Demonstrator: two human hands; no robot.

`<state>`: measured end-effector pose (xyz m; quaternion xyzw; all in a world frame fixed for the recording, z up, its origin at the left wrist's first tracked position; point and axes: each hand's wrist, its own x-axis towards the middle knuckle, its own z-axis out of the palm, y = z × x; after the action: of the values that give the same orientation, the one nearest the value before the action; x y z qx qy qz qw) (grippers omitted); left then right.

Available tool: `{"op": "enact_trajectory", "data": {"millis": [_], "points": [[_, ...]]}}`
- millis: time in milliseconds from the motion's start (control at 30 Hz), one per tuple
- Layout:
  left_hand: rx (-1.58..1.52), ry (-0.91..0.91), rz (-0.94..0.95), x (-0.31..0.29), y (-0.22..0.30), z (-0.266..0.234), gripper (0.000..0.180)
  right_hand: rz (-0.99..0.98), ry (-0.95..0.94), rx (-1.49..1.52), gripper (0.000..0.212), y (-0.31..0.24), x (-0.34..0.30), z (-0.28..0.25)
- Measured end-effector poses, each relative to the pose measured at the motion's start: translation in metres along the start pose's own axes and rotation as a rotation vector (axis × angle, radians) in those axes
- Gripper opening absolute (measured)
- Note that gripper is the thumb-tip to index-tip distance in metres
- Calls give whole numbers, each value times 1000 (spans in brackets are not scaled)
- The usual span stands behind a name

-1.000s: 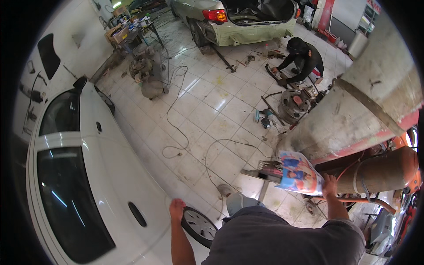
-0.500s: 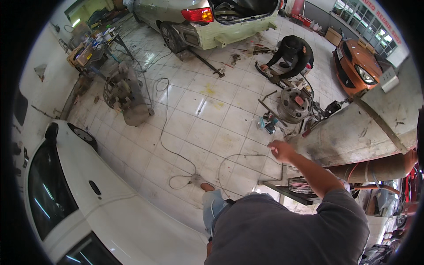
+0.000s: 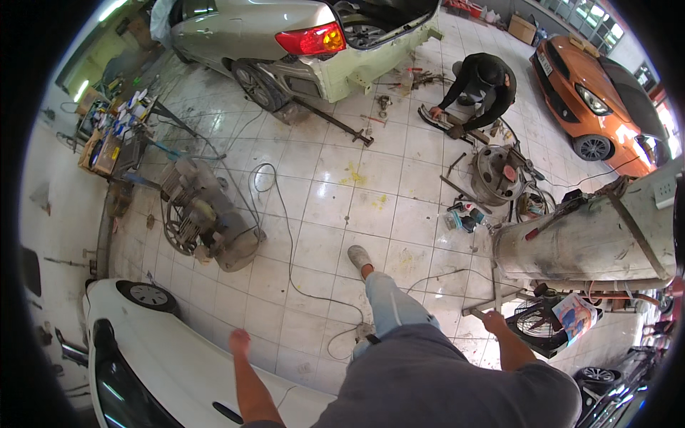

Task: The person prepares a car mirror by wiping it with a cloth, then carries it to a black car and fits it into place on the driver's side door. The person also handles a spray gun and connects hoses in the garage.

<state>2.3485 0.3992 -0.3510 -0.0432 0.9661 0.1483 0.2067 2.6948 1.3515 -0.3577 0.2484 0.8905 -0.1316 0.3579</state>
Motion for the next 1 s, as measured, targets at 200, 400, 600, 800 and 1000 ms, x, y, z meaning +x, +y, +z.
{"op": "enact_trajectory", "data": {"millis": [200, 400, 600, 800, 1000], "points": [[-823, 271, -134, 138, 227, -122, 15, -7, -512, -268, 35, -97, 156, -23], [-679, -228, 50, 181, 270, -66, 23, -331, 108, -90, 38, -455, 433, -286], [-666, -357, -497, 215, 253, -57, 16, -677, 259, 284, 26, -795, 461, -558], [-668, -375, -355, 412, 188, -104, 16, -447, 60, -119, 37, -869, 523, -519], [-595, -72, -298, 693, 170, -254, 28, -283, -194, -511, 35, -750, 557, -460]]}}
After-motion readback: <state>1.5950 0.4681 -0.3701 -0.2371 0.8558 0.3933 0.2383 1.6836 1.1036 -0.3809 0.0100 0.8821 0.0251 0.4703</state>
